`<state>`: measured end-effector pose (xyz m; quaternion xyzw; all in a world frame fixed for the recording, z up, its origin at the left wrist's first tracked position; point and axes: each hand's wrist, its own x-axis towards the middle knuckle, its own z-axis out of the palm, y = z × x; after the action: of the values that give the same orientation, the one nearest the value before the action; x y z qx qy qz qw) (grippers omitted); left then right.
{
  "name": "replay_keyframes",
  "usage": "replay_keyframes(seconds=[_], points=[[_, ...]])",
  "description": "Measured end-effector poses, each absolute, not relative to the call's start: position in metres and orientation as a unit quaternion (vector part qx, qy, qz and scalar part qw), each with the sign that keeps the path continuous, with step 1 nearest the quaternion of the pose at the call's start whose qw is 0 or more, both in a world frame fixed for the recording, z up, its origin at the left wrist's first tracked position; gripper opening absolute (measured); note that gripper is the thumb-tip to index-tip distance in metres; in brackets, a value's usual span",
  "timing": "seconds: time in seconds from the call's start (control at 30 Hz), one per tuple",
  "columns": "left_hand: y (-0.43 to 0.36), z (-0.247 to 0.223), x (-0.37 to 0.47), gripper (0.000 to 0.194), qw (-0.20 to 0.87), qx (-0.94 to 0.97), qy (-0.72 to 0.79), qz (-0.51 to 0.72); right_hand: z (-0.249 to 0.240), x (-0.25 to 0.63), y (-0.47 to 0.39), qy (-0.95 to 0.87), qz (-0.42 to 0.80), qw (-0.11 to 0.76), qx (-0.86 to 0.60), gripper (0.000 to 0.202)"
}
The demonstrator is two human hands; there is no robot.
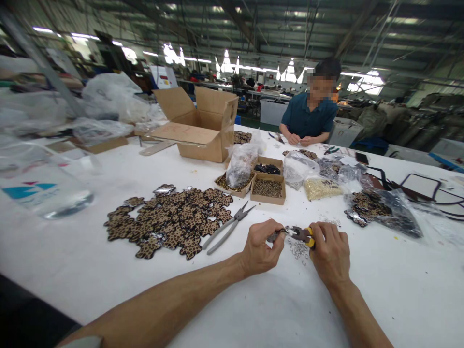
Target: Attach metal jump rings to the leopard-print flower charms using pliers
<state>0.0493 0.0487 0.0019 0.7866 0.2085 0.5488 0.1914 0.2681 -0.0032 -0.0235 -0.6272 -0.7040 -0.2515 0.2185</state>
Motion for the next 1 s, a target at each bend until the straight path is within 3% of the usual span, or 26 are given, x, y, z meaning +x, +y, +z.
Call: replay_keyframes(seconds=[0.47,0.77,1.0], points=[[0.058,0.003,0.043,0.007,0.091,0.852,0.195,0.477,-0.019,0.269,-0.007,-0.709,-0.249,0.201,-0.628,0.05],[0.06,0.002,0.044,0.007,0.077,0.856,0.191,0.474,-0.023,0.27,-0.004,-0.698,-0.255,0.189,-0.642,0.027],[0.061,0.001,0.044,0.007,0.068,0.858,0.182,0.476,-0.025,0.273,-0.003,-0.708,-0.246,0.191,-0.633,0.024]])
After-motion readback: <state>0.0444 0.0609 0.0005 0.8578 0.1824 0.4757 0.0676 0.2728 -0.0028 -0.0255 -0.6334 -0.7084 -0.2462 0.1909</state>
